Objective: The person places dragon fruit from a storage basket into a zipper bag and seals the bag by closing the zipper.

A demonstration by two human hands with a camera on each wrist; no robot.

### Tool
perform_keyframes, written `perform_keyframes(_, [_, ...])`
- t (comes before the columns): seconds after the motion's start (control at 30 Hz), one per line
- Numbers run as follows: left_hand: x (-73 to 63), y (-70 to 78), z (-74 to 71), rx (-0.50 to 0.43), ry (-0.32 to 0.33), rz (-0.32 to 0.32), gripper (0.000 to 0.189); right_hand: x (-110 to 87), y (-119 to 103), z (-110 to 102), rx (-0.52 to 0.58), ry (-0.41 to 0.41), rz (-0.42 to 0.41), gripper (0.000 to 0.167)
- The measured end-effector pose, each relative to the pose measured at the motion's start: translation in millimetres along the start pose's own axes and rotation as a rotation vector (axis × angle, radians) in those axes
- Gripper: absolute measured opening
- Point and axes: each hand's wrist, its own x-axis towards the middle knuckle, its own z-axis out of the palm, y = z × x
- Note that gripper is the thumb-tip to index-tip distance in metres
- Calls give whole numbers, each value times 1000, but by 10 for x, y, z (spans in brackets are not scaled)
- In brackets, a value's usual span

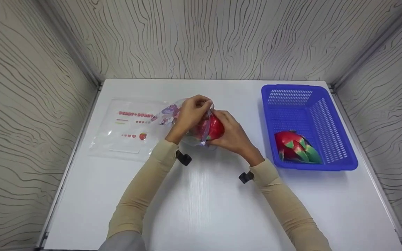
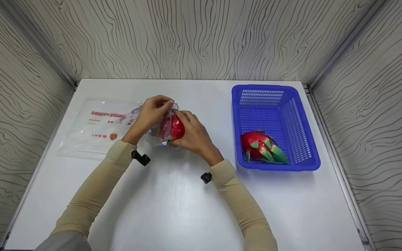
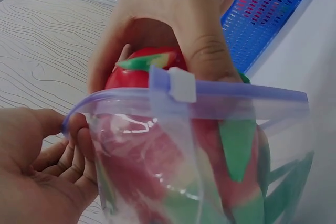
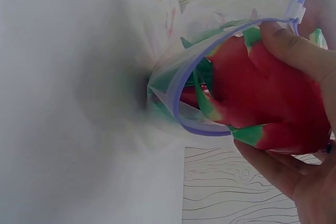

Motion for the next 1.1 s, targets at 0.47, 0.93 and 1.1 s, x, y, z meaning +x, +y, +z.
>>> perform_keyframes(0.47, [-4,10,-37,34,25,-7,25,-43,-39,-34,119,-29,91,104])
perform_keyframes(0.93, [-15,31,-140,39,42,-21,25,-13,-120,-22,124,22,147,109])
perform_keyframes(1.1, [-31,57,-154,56,5,-59,27,5,-148,16,166,23,199,104])
